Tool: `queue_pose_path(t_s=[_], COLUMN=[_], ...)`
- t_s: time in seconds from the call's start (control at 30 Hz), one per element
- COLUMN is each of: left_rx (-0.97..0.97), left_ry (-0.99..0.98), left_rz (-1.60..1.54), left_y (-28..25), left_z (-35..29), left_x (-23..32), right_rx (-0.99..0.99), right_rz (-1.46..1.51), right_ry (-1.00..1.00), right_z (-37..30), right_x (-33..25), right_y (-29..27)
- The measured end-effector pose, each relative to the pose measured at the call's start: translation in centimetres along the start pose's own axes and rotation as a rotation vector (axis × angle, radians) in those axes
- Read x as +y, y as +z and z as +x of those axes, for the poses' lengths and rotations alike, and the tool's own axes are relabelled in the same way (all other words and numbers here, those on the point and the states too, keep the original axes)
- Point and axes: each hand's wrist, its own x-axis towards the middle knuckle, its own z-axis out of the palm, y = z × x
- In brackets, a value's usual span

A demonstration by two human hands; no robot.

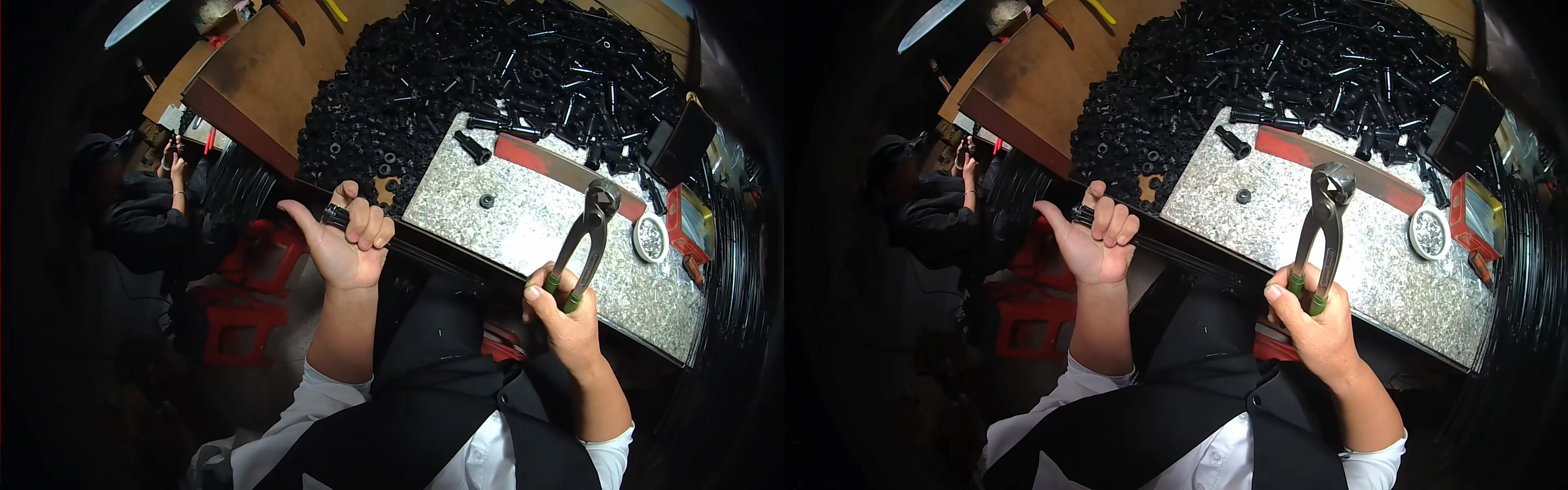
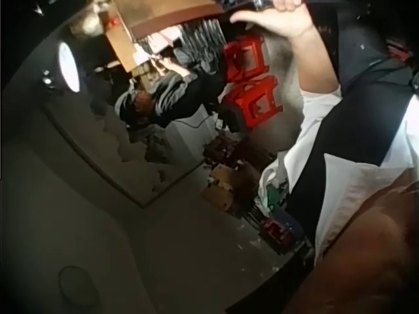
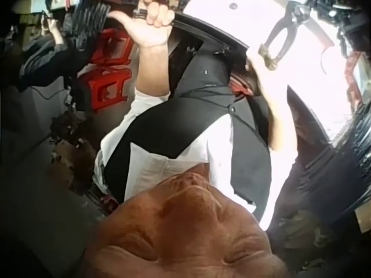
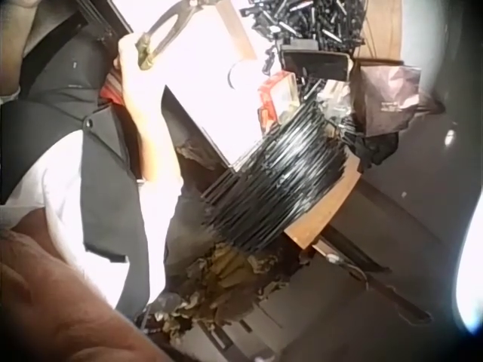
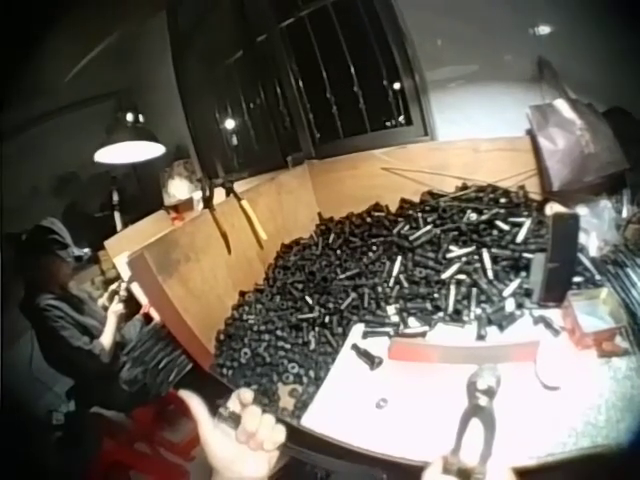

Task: Assembling black wire bundles into connectors using pliers and a measurement guide.

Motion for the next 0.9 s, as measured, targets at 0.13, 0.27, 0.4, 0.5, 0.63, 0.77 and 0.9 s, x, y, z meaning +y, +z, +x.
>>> queue_pose_path(t_s=[0.13,0.27,0.4,0.5,0.63,0.77,0.9], left_rx=[0.027,0.059,0.051,0.049,0.040,0.110,0.177], left_ry=[0.000,-0.006,-0.006,0.002,-0.006,0.003,-0.006], left_rz=[0.010,0.011,0.036,0.054,0.055,0.070,0.070], left_y=[-0.07,0.03,0.02,0.13,0.32,0.33,0.48], left_z=[0.08,0.06,0.06,0.05,0.02,0.07,0.02], left_x=[0.04,-0.02,-0.12,-0.27,-0.37,-0.27,0.12], right_rx=[-0.002,0.003,0.004,-0.005,-0.002,-0.007,-0.015], right_rz=[0.007,0.014,0.014,0.024,0.039,0.013,-0.012], right_ry=[-0.011,0.015,0.023,0.015,-0.005,-0.004,-0.016], right_z=[-0.01,-0.09,-0.10,-0.09,-0.16,-0.11,-0.22], right_x=[-0.02,-0.08,-0.09,-0.11,-0.20,0.03,-0.10], right_y=[0.09,0.09,0.10,0.08,0.11,0.07,0.30])
